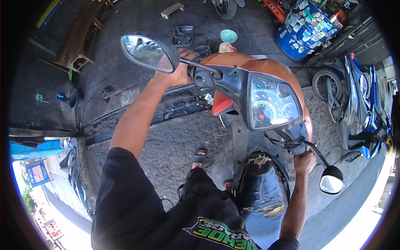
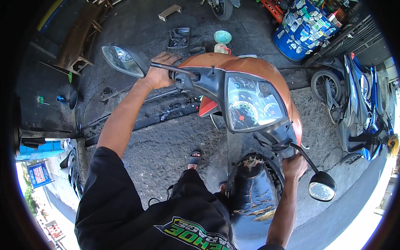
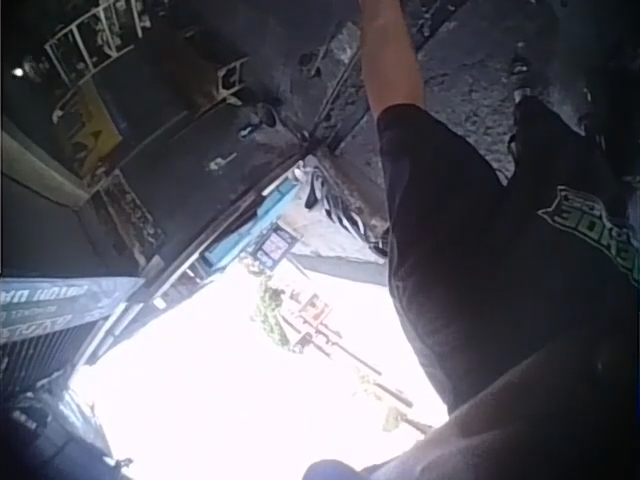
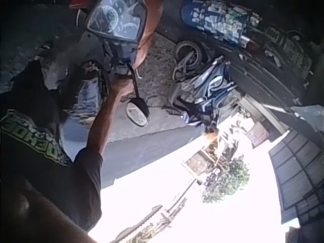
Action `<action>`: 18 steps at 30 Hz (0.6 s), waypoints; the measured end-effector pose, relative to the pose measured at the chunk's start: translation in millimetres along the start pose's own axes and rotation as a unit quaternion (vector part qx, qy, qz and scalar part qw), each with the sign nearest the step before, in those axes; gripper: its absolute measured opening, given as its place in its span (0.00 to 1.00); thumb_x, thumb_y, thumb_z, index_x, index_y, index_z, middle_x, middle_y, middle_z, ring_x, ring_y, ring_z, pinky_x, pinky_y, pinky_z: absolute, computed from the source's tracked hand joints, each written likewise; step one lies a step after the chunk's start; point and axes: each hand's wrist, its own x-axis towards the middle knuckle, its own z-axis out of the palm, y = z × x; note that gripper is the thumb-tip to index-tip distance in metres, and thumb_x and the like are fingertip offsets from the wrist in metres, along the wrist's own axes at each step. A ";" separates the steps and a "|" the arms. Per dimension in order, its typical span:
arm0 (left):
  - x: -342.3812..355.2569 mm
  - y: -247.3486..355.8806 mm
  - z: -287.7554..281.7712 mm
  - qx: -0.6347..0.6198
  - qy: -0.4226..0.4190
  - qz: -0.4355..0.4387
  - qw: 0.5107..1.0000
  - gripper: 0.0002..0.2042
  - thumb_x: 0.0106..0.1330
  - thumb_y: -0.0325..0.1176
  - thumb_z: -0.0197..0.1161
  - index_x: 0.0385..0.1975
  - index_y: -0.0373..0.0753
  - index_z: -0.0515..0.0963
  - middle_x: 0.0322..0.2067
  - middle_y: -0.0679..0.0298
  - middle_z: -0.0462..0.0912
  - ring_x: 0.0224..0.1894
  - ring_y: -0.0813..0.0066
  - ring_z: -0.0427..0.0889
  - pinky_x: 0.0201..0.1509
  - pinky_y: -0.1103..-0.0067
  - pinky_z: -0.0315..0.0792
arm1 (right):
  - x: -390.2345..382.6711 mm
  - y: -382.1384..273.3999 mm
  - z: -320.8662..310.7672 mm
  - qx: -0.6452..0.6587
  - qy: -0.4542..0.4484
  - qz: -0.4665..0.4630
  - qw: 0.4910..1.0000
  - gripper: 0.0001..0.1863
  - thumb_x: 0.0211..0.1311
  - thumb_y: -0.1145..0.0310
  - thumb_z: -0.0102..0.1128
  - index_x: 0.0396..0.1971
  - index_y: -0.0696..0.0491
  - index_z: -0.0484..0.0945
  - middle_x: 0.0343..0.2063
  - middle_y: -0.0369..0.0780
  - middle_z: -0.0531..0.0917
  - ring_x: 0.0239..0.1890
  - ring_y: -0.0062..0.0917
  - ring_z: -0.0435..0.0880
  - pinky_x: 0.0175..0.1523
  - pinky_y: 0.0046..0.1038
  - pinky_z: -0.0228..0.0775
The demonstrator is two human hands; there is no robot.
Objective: Repair and disassemble parts of a motor scooter.
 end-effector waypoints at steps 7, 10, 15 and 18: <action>1.2 -3.6 7.4 -0.003 0.019 0.005 1.000 0.36 0.47 0.50 0.70 0.59 0.44 0.73 0.58 0.60 0.77 0.63 0.63 0.73 0.70 0.68 0.63 | 0.1 -3.4 -1.8 -0.014 -0.014 0.012 1.000 0.27 0.46 0.66 0.65 0.51 0.54 0.77 0.41 0.52 0.84 0.44 0.51 0.83 0.49 0.48 0.75; 1.1 -4.7 6.8 -0.008 0.024 0.018 1.000 0.36 0.47 0.50 0.70 0.59 0.45 0.73 0.58 0.59 0.77 0.62 0.63 0.73 0.70 0.68 0.63 | 0.3 -5.1 -5.1 0.005 -0.002 -0.007 1.000 0.25 0.46 0.67 0.64 0.50 0.54 0.78 0.39 0.52 0.84 0.43 0.53 0.82 0.49 0.47 0.75; -5.1 -5.5 3.9 0.000 0.028 0.007 1.000 0.35 0.48 0.50 0.70 0.59 0.45 0.73 0.58 0.60 0.77 0.63 0.64 0.73 0.70 0.69 0.63 | 24.0 1.2 -34.4 0.219 -0.174 -0.076 0.957 0.25 0.43 0.71 0.72 0.46 0.56 0.79 0.31 0.45 0.85 0.30 0.40 0.85 0.34 0.38 0.78; -0.8 -5.5 7.2 -0.010 0.032 0.014 0.999 0.35 0.48 0.50 0.70 0.58 0.45 0.73 0.58 0.60 0.77 0.63 0.64 0.73 0.70 0.69 0.63 | 52.9 18.5 -33.7 0.390 -0.426 -0.004 0.816 0.30 0.35 0.76 0.80 0.45 0.58 0.79 0.27 0.39 0.82 0.23 0.24 0.81 0.23 0.27 0.75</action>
